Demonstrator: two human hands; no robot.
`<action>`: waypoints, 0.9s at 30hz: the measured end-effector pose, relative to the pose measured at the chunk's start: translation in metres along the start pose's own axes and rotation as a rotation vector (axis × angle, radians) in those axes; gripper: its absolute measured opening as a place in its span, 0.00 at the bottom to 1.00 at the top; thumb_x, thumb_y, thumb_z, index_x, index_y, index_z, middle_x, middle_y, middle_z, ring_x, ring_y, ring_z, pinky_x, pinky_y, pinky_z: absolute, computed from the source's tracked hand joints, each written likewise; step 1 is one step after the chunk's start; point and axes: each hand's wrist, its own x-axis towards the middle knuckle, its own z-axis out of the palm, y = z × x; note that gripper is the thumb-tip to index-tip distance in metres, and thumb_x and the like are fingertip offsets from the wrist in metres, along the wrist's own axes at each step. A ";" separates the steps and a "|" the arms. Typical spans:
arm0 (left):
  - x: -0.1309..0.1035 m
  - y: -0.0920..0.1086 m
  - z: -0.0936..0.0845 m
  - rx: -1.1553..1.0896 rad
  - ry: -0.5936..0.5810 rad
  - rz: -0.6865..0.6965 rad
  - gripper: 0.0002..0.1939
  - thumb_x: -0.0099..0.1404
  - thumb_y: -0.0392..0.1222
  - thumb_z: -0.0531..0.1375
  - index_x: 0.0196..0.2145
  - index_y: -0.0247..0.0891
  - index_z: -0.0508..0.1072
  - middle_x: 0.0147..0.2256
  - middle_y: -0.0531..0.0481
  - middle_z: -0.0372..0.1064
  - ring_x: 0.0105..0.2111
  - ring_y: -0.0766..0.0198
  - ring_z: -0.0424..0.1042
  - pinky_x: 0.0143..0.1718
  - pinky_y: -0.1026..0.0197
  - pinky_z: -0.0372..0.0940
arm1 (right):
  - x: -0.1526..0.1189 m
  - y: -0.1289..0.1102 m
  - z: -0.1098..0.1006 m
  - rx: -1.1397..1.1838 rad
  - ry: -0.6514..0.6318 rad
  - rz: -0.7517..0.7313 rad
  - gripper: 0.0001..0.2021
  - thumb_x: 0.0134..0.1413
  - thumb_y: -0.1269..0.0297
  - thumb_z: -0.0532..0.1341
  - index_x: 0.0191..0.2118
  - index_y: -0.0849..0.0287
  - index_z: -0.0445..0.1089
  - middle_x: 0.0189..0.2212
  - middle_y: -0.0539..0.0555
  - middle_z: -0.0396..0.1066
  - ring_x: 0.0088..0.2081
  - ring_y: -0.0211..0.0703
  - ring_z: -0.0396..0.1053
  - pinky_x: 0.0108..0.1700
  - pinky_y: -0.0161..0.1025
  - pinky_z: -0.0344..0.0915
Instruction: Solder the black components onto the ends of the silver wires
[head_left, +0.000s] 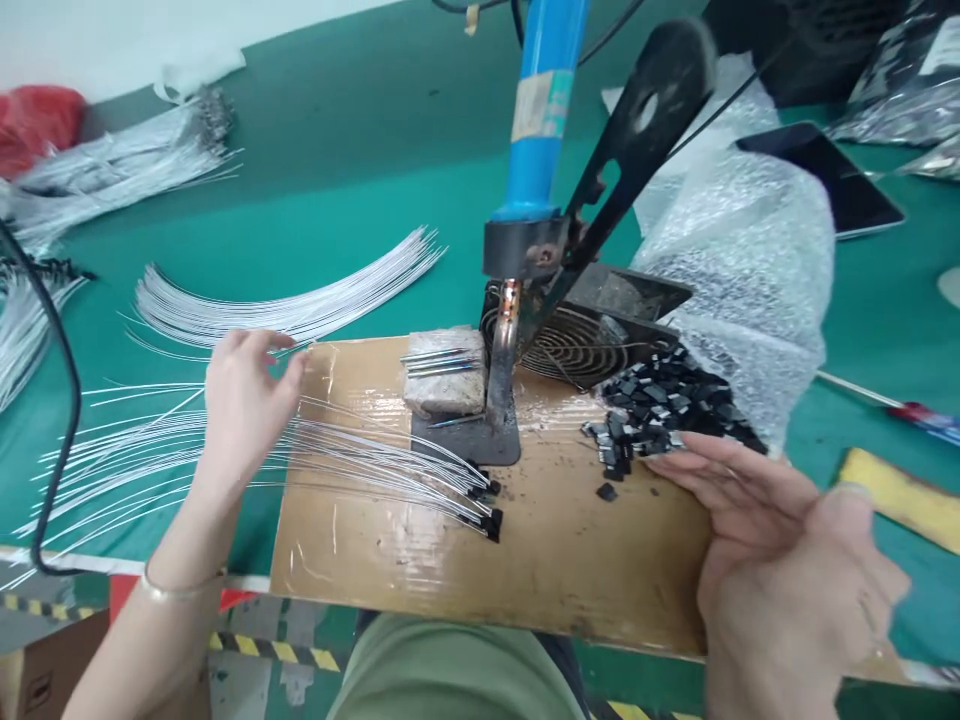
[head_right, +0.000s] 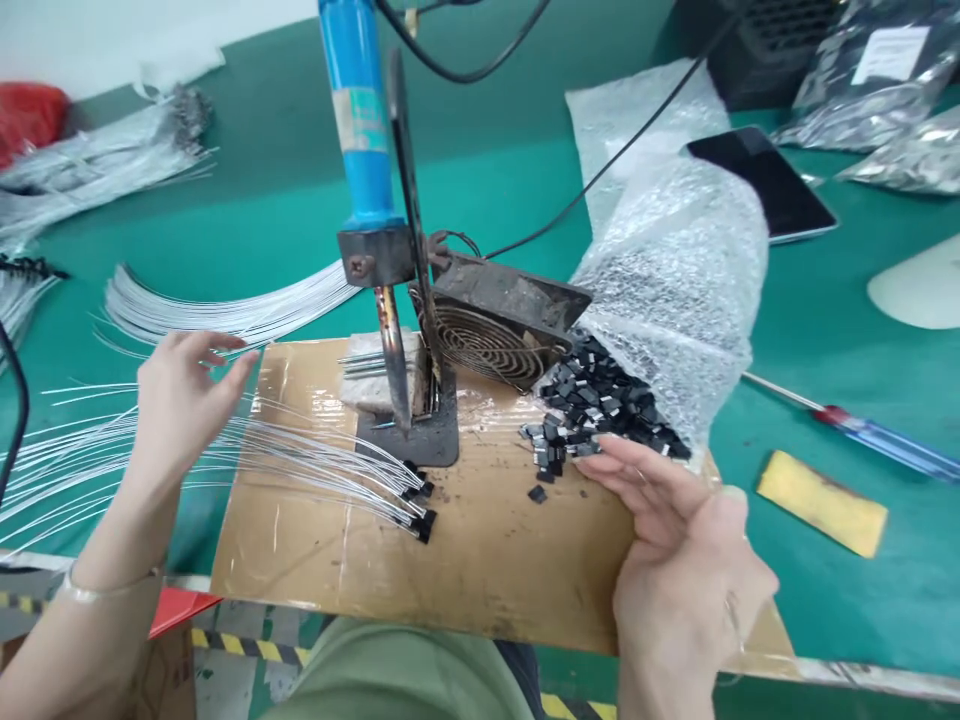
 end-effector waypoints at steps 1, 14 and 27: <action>0.014 -0.013 0.005 0.015 0.006 -0.021 0.10 0.65 0.49 0.66 0.38 0.41 0.78 0.36 0.43 0.73 0.42 0.47 0.72 0.49 0.47 0.64 | -0.001 0.000 0.000 -0.004 0.004 0.005 0.22 0.58 0.44 0.67 0.31 0.59 0.87 0.33 0.63 0.84 0.30 0.53 0.80 0.41 0.57 0.72; 0.084 -0.012 0.060 -0.007 -0.094 0.040 0.10 0.61 0.47 0.67 0.36 0.39 0.78 0.38 0.43 0.72 0.44 0.48 0.72 0.52 0.48 0.65 | -0.010 -0.012 0.012 -0.170 -0.034 0.020 0.28 0.60 0.35 0.62 0.31 0.58 0.79 0.32 0.56 0.80 0.31 0.48 0.77 0.42 0.51 0.73; 0.084 -0.014 0.054 -0.164 -0.152 0.145 0.07 0.58 0.44 0.69 0.30 0.39 0.80 0.33 0.47 0.75 0.31 0.59 0.71 0.40 0.55 0.67 | -0.013 -0.014 0.007 -0.233 -0.083 -0.002 0.23 0.65 0.44 0.63 0.31 0.59 0.81 0.31 0.56 0.81 0.31 0.45 0.77 0.40 0.46 0.72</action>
